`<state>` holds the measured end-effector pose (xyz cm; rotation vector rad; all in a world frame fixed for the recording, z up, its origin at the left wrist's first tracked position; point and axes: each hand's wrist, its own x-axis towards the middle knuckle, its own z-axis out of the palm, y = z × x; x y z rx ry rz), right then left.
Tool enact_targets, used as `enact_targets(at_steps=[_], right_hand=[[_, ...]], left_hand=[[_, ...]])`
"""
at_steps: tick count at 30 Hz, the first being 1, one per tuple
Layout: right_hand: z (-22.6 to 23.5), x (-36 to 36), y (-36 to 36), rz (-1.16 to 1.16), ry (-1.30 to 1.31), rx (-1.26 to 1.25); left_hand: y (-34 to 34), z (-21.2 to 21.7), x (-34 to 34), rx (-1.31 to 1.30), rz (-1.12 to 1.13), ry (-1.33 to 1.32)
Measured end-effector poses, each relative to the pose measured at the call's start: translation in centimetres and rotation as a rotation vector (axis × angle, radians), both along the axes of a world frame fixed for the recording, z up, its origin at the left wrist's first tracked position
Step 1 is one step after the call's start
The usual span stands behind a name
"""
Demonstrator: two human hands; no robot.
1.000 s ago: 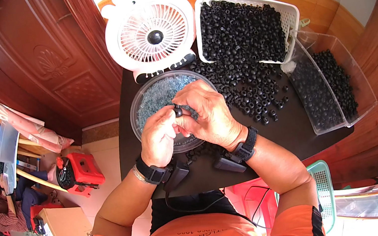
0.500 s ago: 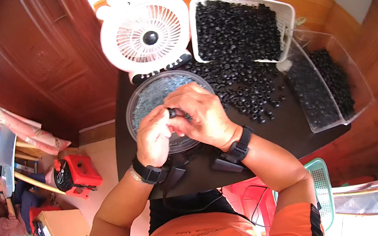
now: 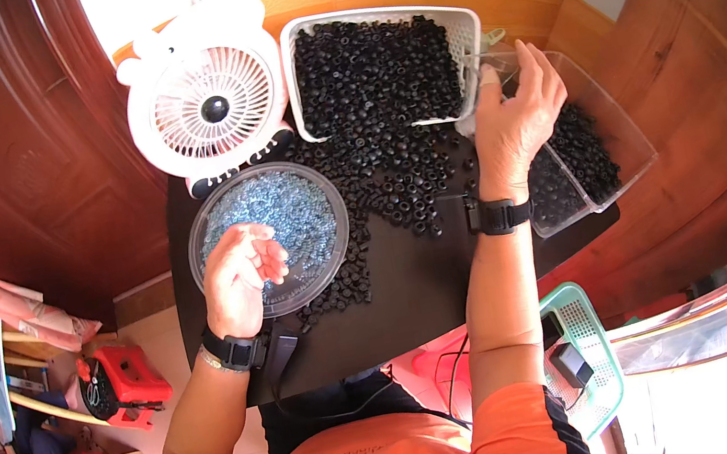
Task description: Sort small black plastic components by inspecting them and placing them into a container.
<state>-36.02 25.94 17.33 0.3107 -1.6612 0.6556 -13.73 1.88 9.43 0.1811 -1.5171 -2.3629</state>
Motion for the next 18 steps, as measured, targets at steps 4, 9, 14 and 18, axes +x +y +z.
enact_targets(at_steps=[4,9,14,18], right_hand=[[-1.7,0.3,-2.5,0.331,-0.317,0.068],[-5.1,-0.2,-4.2,0.774,-0.941,0.489],[-7.2,-0.5,-6.1,0.652,-0.894,0.615],[-8.4,-1.0,-6.9,0.633,-0.899,0.616]], left_hand=[[-0.2,0.1,-0.2,0.020,-0.001,-0.024],[-0.5,0.0,-0.1,0.027,-0.001,-0.019],[-0.7,-0.1,0.0,0.029,0.006,-0.026],[-0.6,-0.2,-0.2,0.028,0.001,-0.025]])
